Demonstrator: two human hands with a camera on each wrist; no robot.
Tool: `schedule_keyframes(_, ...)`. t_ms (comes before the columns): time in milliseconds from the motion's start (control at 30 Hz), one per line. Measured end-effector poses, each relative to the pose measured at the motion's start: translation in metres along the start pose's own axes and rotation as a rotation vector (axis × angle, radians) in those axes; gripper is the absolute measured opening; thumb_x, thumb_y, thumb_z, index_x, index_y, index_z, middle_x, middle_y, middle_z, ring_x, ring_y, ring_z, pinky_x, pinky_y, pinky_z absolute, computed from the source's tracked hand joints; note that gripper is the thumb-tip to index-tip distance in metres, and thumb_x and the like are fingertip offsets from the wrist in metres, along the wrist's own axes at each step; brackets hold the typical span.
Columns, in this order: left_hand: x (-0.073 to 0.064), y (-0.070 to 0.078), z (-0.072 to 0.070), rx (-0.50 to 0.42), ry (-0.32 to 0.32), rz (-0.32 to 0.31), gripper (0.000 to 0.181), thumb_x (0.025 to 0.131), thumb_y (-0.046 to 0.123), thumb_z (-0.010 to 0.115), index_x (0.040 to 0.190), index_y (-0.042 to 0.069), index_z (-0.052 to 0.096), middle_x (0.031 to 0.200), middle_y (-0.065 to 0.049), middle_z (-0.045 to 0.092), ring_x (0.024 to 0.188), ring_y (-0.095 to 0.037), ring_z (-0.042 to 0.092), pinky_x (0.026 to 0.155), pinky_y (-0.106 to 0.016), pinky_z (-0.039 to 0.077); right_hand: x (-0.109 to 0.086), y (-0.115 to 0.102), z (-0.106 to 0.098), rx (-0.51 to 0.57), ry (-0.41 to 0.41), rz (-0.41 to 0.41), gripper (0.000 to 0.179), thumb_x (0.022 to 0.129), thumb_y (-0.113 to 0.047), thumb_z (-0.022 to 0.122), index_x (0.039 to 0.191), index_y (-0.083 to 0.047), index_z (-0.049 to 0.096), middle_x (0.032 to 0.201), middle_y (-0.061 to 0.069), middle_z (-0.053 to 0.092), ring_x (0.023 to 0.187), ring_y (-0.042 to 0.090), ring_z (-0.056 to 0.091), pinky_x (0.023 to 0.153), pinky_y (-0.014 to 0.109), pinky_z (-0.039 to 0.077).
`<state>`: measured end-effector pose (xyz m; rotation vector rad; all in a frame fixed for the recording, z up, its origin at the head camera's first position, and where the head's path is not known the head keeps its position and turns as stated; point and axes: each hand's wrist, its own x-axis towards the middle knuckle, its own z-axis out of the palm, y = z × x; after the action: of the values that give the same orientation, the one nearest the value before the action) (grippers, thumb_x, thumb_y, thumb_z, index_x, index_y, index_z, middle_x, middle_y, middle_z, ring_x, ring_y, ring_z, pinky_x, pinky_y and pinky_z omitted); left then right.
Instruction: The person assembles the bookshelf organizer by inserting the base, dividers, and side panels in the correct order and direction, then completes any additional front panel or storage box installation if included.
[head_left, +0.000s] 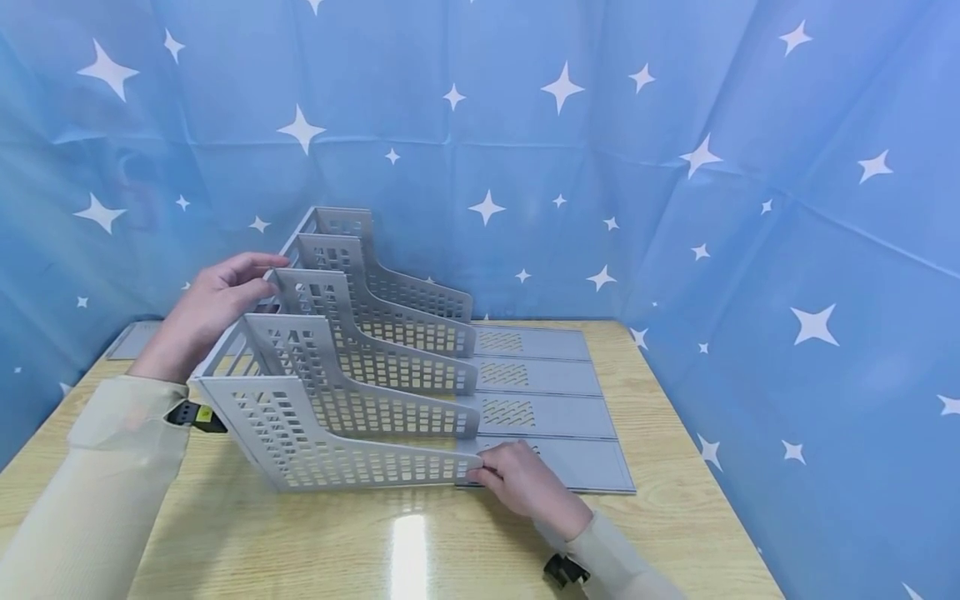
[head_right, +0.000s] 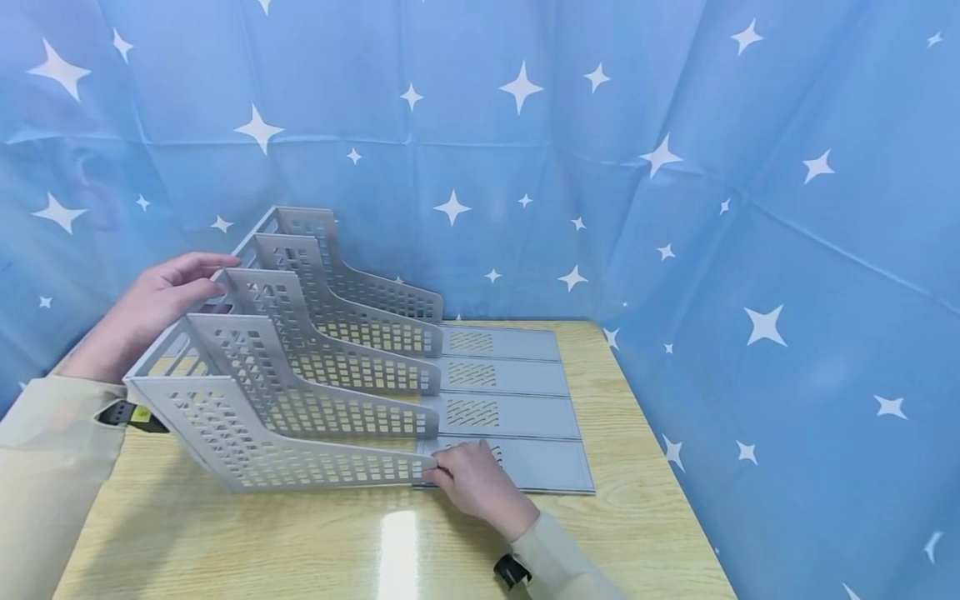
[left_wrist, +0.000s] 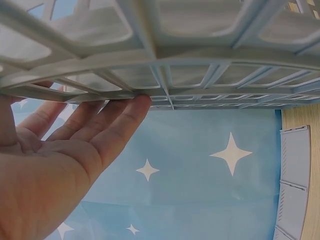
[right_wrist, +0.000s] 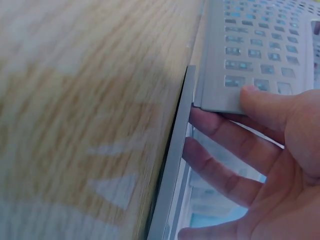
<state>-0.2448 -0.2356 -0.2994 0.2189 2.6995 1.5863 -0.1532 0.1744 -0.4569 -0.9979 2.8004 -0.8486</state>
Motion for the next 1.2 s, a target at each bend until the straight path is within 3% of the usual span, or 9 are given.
schedule_keyframes(100, 0.001, 0.0, 0.001, 0.001, 0.004, 0.011, 0.05, 0.108, 0.028, 0.049, 0.156, 0.014, 0.044, 0.151, -0.015, 0.049, 0.125, -0.027, 0.05, 0.112, -0.061, 0.032, -0.001, 0.0, -0.001, 0.008, 0.001, 0.005, 0.047, 0.1, -0.018, 0.069, 0.06, -0.016, 0.044, 0.053, -0.014, 0.036, 0.049, -0.002, 0.027, 0.061, 0.024, 0.044)
schedule_keyframes(167, 0.001, 0.0, 0.0, -0.002, 0.001, 0.007, 0.051, 0.108, 0.029, 0.051, 0.156, 0.014, 0.044, 0.151, -0.014, 0.049, 0.125, -0.026, 0.05, 0.114, -0.062, 0.031, -0.001, 0.0, -0.002, -0.01, 0.005, -0.005, 0.044, 0.1, -0.018, 0.069, 0.061, -0.015, 0.05, 0.055, -0.013, 0.048, 0.05, -0.004, 0.031, 0.076, 0.041, 0.056)
schedule_keyframes(300, -0.001, 0.002, -0.001, -0.005, -0.009, -0.013, 0.052, 0.107, 0.031, 0.052, 0.157, 0.015, 0.042, 0.154, -0.012, 0.046, 0.13, -0.029, 0.047, 0.116, -0.063, 0.027, 0.0, 0.0, 0.0, -0.046, 0.007, -0.019, 0.035, 0.1, -0.017, 0.069, 0.066, -0.014, 0.062, 0.065, -0.009, 0.063, 0.055, -0.004, 0.038, 0.09, 0.066, 0.052)
schedule_keyframes(333, -0.001, 0.002, -0.001, -0.003, -0.01, -0.015, 0.053, 0.107, 0.032, 0.052, 0.157, 0.015, 0.042, 0.155, -0.013, 0.046, 0.131, -0.03, 0.046, 0.117, -0.064, 0.027, 0.0, 0.001, 0.0, -0.049, 0.005, -0.018, 0.031, 0.1, -0.016, 0.069, 0.069, -0.013, 0.066, 0.068, -0.008, 0.066, 0.057, -0.005, 0.041, 0.09, 0.066, 0.052)
schedule_keyframes(467, 0.0, 0.002, 0.001, -0.002, 0.005, 0.011, 0.052, 0.108, 0.025, 0.049, 0.156, 0.009, 0.041, 0.159, -0.018, 0.042, 0.137, -0.037, 0.043, 0.116, -0.063, 0.029, -0.002, 0.002, -0.001, -0.064, -0.012, -0.04, 0.024, 0.099, -0.016, 0.069, 0.076, -0.013, 0.072, 0.068, -0.01, 0.063, 0.062, -0.003, 0.047, 0.078, 0.037, 0.057)
schedule_keyframes(567, -0.001, 0.002, 0.004, 0.017, 0.026, 0.035, 0.05, 0.108, 0.02, 0.047, 0.155, 0.005, 0.042, 0.157, -0.023, 0.042, 0.139, -0.042, 0.042, 0.114, -0.062, 0.032, -0.007, 0.003, -0.004, -0.057, -0.03, -0.047, 0.024, 0.1, -0.017, 0.069, 0.077, -0.012, 0.071, 0.067, -0.01, 0.059, 0.063, -0.001, 0.048, 0.063, 0.022, 0.046)
schedule_keyframes(800, -0.005, 0.005, 0.007, 0.081, 0.047, 0.041, 0.048, 0.107, 0.021, 0.048, 0.153, 0.008, 0.046, 0.154, -0.022, 0.046, 0.136, -0.042, 0.046, 0.109, -0.057, 0.036, -0.013, 0.007, -0.004, -0.056, -0.008, -0.07, 0.017, 0.097, -0.011, 0.071, 0.081, -0.011, 0.074, 0.074, -0.006, 0.061, 0.069, 0.002, 0.05, 0.061, 0.02, 0.046)
schedule_keyframes(1000, -0.008, 0.003, 0.006, 0.098, 0.055, 0.066, 0.047, 0.107, 0.021, 0.047, 0.151, 0.006, 0.047, 0.151, -0.025, 0.048, 0.133, -0.045, 0.048, 0.105, -0.062, 0.037, -0.006, 0.016, -0.019, 0.042, -0.118, -0.004, 0.013, 0.092, 0.002, 0.07, 0.089, -0.01, 0.076, 0.086, -0.005, 0.069, 0.078, 0.004, 0.058, 0.07, 0.023, 0.052)
schedule_keyframes(1200, -0.008, 0.002, 0.007, 0.083, 0.066, 0.079, 0.047, 0.107, 0.022, 0.047, 0.15, 0.006, 0.048, 0.15, -0.025, 0.049, 0.132, -0.046, 0.048, 0.106, -0.064, 0.036, 0.022, 0.029, -0.031, -0.03, 0.025, 0.069, 0.01, 0.094, -0.006, 0.073, 0.104, -0.004, 0.073, 0.099, 0.006, 0.072, 0.09, 0.022, 0.068, 0.08, 0.039, 0.058)
